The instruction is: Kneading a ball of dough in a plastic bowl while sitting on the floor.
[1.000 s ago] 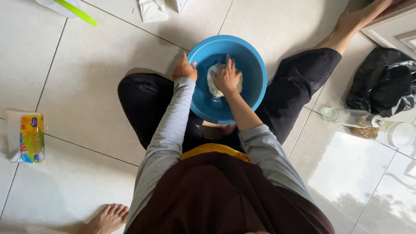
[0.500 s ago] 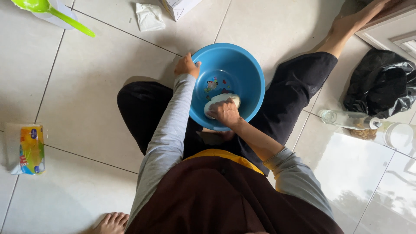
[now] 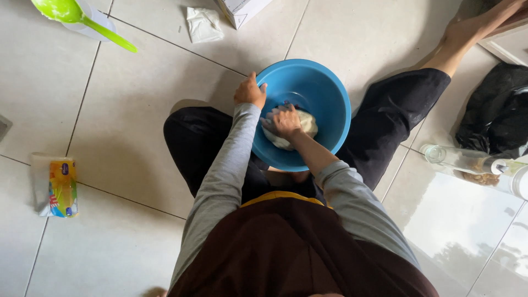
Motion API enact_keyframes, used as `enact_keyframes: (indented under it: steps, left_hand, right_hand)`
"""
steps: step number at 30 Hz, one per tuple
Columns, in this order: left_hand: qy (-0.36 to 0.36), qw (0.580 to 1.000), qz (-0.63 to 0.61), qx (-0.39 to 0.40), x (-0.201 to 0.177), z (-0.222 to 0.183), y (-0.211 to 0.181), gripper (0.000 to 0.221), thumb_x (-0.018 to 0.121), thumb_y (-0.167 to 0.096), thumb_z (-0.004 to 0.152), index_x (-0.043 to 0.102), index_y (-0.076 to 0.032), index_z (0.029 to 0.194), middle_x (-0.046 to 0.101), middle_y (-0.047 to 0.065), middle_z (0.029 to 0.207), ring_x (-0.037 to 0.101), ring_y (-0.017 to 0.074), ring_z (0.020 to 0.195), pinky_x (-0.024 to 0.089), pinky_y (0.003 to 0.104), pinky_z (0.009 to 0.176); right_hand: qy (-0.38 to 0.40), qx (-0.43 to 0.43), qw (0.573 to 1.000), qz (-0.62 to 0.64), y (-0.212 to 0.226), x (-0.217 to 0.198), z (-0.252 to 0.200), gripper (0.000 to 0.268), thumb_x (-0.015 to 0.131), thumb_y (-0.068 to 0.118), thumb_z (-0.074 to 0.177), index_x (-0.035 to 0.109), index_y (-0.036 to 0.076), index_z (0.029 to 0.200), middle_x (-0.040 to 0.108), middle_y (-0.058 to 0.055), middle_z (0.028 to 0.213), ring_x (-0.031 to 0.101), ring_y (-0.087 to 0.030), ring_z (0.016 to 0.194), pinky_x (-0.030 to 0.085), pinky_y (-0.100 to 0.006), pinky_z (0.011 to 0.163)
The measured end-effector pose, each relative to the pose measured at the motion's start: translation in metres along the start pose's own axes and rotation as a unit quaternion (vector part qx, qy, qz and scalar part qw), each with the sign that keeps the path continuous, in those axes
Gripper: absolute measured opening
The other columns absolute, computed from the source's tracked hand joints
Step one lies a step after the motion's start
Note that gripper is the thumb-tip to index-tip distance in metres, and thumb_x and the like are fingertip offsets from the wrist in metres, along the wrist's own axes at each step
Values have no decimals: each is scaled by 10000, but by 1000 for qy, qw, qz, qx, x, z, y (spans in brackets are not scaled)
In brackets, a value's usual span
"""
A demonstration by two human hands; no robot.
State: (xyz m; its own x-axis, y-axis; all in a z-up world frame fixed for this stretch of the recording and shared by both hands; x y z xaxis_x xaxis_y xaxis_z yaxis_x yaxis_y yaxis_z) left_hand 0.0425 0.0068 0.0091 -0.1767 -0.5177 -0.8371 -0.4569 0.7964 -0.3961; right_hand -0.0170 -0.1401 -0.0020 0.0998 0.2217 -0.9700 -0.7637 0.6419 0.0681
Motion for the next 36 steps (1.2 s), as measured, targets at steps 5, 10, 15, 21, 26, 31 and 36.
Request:
enact_keyframes:
  steps: [5,10,15,21,26,31,36]
  left_hand:
    - [-3,1000,8,5,17,8,10,541,701,-321,989,527,-106,1453,693,115,1329,723,363,1122,624,551,899]
    - [-5,1000,5,-3,26,13,15,532,703,-297,989,514,-126,1455,679,102,1361,714,362,1146,616,551,930]
    - [-6,1000,-2,10,33,18,19,555,709,-296,993,506,-105,1474,656,110,1403,704,359,1174,604,538,968]
    - [7,1000,-11,-1,26,12,18,569,704,-297,1002,492,-112,1497,632,91,1442,686,337,1211,589,524,991]
    - [-10,1000,-3,3,18,5,15,567,708,-298,1002,503,-88,1487,652,116,1409,693,338,1201,595,516,985]
    - [-8,1000,2,-1,20,7,15,579,706,-315,1002,496,-97,1496,645,117,1420,685,339,1216,588,521,995]
    - [-8,1000,-10,-3,24,11,21,566,698,-302,1007,499,-82,1489,666,123,1388,702,338,1184,605,514,966]
  right_hand:
    - [135,163,977,42,-9,54,0,413,554,538,949,665,182,771,675,-91,773,712,-310,735,428,-589,915]
    - [206,188,958,69,-3,20,-15,402,545,586,963,744,244,892,713,-81,869,696,-310,936,440,-613,922]
    - [267,128,932,211,9,-63,-52,433,345,415,1123,648,249,1384,657,-61,1396,477,-288,1452,171,-745,1182]
    - [192,138,911,337,-5,-127,-75,397,676,147,974,678,220,1365,722,-91,1302,592,-349,1328,401,-721,1090]
    - [91,222,917,318,-51,-121,-83,943,948,162,653,496,172,1481,505,-224,1339,559,-520,1231,477,-633,1043]
    - [348,279,888,115,-90,-19,-110,1263,987,131,624,223,135,1629,591,-272,1303,607,-476,1251,496,-585,1051]
    - [329,260,893,167,-89,16,-109,745,828,93,784,474,58,1439,680,-275,1099,695,-469,1090,527,-586,986]
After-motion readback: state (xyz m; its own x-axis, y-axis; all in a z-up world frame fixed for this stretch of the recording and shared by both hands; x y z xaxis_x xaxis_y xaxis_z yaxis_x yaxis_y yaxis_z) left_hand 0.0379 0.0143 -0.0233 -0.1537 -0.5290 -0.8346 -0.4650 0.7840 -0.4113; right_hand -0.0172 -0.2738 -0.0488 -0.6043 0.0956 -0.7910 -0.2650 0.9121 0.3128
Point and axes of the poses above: each hand's wrist, its own z-axis towards the middle knuckle, its own x-axis out of the palm, y = z × x, the point moved 3 cm from there along z, towards the middle knuckle
